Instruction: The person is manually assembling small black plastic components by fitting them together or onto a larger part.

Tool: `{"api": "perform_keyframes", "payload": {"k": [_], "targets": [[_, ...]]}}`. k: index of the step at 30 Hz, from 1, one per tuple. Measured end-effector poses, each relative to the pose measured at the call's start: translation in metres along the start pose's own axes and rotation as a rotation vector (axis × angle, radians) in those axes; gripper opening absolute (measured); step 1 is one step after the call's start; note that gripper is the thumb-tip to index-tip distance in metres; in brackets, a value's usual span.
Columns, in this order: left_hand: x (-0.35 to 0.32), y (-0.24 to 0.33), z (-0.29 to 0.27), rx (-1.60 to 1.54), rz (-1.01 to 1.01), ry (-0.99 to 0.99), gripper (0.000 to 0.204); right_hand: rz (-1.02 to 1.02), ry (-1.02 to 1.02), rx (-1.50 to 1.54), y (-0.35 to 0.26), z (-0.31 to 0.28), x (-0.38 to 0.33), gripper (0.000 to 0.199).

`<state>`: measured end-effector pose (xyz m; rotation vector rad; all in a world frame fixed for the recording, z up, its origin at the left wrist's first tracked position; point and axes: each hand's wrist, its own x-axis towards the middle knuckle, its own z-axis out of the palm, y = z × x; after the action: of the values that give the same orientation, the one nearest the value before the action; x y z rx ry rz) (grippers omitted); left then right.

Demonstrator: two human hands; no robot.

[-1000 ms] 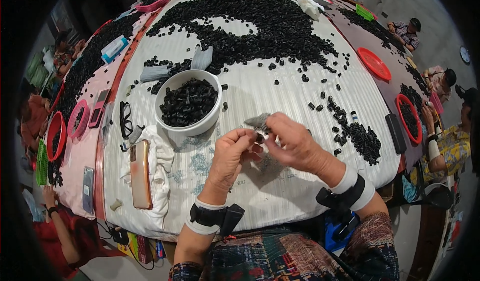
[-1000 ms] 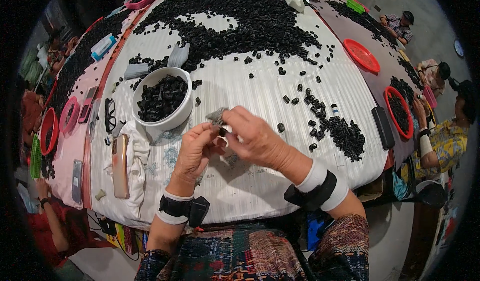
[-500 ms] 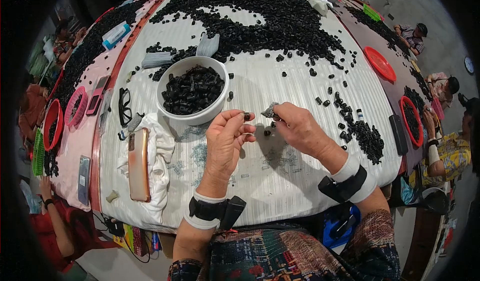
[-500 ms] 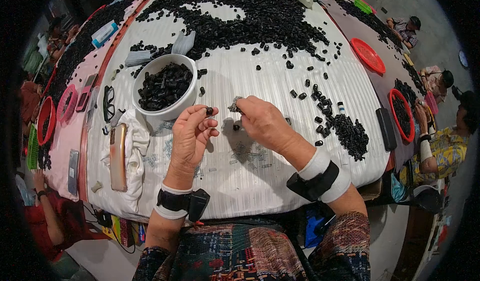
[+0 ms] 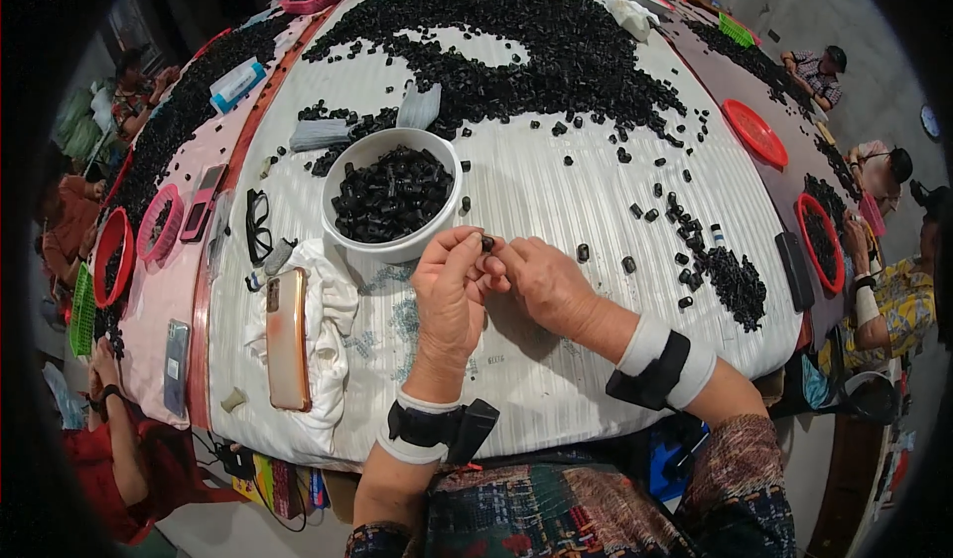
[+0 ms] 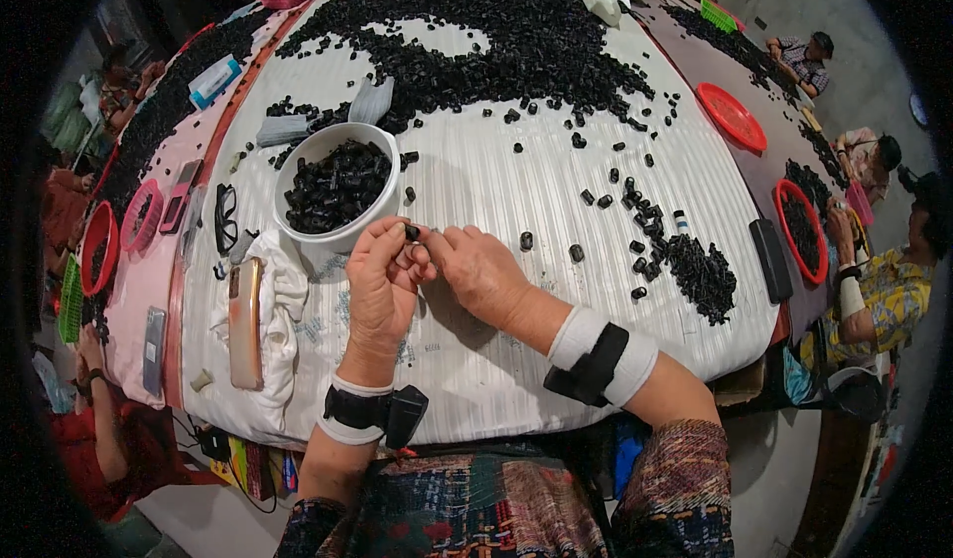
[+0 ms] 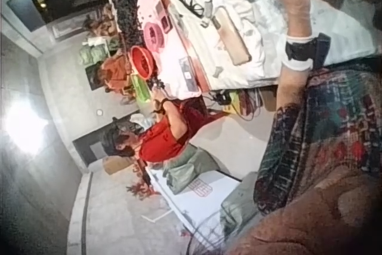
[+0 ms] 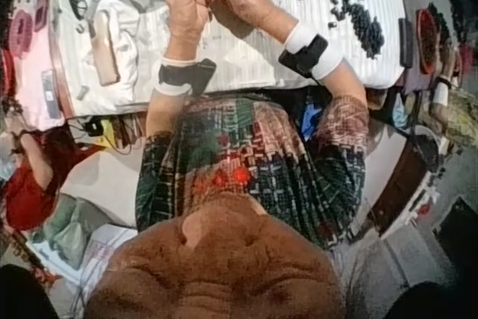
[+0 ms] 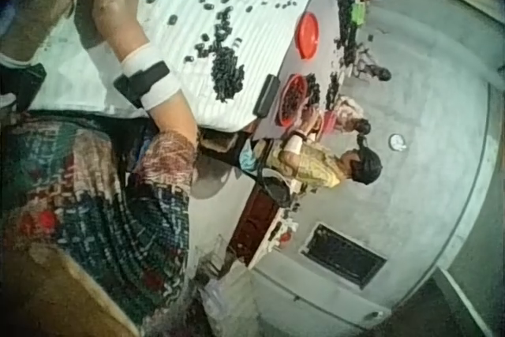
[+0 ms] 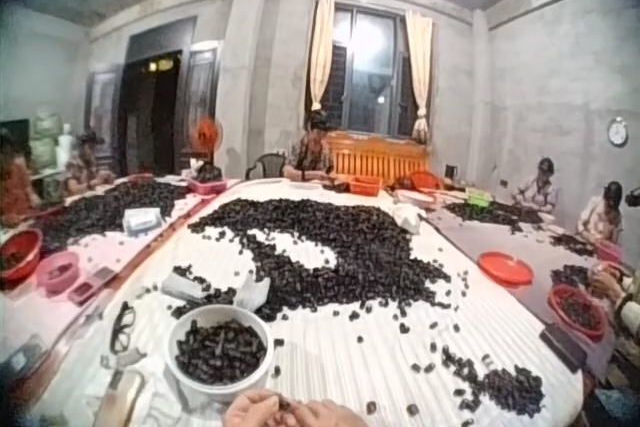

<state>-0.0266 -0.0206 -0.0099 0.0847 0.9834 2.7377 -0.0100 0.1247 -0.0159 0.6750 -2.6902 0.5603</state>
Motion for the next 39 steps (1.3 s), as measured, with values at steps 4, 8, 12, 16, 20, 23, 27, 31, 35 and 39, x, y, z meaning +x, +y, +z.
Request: {"api": "perform_keyframes", "payload": {"k": [4,8,12,16,20,23,27,31,35,39], "targets": [[-0.002,-0.002,0.002,0.034,-0.048,-0.025,0.015,0.034,-0.021,-0.043,-0.002,-0.007,-0.006,0.033],[-0.001,-0.004,0.004,0.057,-0.112,-0.058,0.017,0.095,0.134,0.017,0.005,-0.029,-0.008,0.028],[-0.007,-0.004,0.009,0.103,-0.191,-0.074,0.018,0.214,0.299,0.365,0.008,-0.056,-0.011,0.024],[-0.008,-0.007,0.013,0.097,-0.256,-0.129,0.018,0.312,0.307,0.608,0.004,-0.068,-0.021,0.017],[-0.008,-0.011,0.008,0.094,-0.292,-0.172,0.018,0.332,0.299,0.696,-0.006,-0.07,-0.025,0.018],[-0.009,-0.01,0.01,0.121,-0.319,-0.156,0.016,0.251,0.272,0.559,-0.011,-0.072,-0.025,0.018],[-0.011,-0.01,0.011,0.144,-0.341,-0.136,0.016,0.25,0.218,0.456,-0.016,-0.074,-0.026,0.017],[-0.01,-0.011,0.009,0.202,-0.317,-0.172,0.018,0.207,0.245,0.41,-0.017,-0.072,-0.025,0.015],[-0.012,-0.009,0.013,0.36,-0.289,-0.177,0.02,0.197,0.232,0.352,-0.018,-0.072,-0.027,0.015],[-0.013,-0.011,0.011,0.424,-0.245,-0.193,0.02,0.132,0.228,0.257,-0.021,-0.07,-0.029,0.017]]}}
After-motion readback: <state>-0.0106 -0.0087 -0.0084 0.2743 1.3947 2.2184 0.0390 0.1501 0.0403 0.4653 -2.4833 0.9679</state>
